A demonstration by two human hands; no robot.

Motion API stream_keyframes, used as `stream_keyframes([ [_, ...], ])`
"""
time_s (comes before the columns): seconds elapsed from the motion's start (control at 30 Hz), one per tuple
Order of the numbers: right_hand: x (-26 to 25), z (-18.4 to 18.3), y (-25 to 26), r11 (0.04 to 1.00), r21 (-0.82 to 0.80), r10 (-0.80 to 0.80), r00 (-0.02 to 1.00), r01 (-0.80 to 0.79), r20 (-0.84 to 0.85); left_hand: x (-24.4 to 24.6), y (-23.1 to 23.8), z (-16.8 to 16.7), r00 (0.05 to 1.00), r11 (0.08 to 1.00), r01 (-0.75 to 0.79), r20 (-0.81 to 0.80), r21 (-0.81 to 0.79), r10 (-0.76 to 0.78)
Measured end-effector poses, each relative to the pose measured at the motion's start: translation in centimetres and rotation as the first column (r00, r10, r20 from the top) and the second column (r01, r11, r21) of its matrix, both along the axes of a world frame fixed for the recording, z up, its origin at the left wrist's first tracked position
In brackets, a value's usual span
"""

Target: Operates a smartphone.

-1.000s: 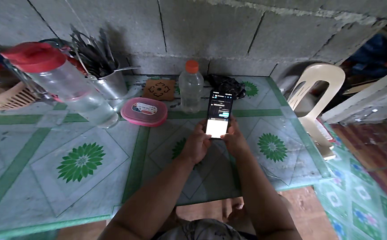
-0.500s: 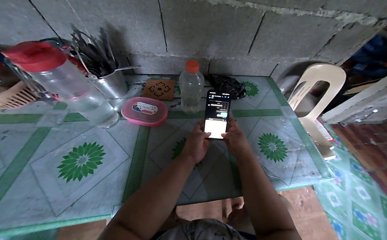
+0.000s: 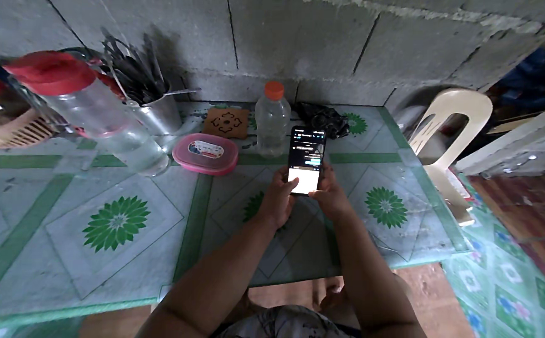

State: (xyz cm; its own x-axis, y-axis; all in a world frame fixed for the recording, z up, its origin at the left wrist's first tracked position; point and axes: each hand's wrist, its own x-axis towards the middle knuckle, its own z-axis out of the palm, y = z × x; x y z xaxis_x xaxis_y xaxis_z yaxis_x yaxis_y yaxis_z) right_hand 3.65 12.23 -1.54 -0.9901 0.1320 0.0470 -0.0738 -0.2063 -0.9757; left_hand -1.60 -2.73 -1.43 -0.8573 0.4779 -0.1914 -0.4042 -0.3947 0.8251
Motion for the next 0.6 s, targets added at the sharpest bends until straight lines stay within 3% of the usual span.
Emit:
stream_keyframes([
  [0.23,0.03,0.70,-0.59,0.973,0.191,-0.146,0.986,0.128,0.083,-0.03,-0.36,-0.46,0.997,0.991,0.062,-0.043,0.121,-0.058],
  [0.43,0.16,0.17,-0.16,0.994,0.006,-0.112,0.993,0.111,0.045,0.07,-0.64,-0.25,0.992,0.973,0.122,-0.042,0.198,-0.116],
  [0.6,0.21,0.14,-0.02,0.996,-0.023,-0.087,0.996,0.088,0.011,0.11,-0.48,0.02,0.992,0.975,0.121,-0.051,0.188,-0.113],
])
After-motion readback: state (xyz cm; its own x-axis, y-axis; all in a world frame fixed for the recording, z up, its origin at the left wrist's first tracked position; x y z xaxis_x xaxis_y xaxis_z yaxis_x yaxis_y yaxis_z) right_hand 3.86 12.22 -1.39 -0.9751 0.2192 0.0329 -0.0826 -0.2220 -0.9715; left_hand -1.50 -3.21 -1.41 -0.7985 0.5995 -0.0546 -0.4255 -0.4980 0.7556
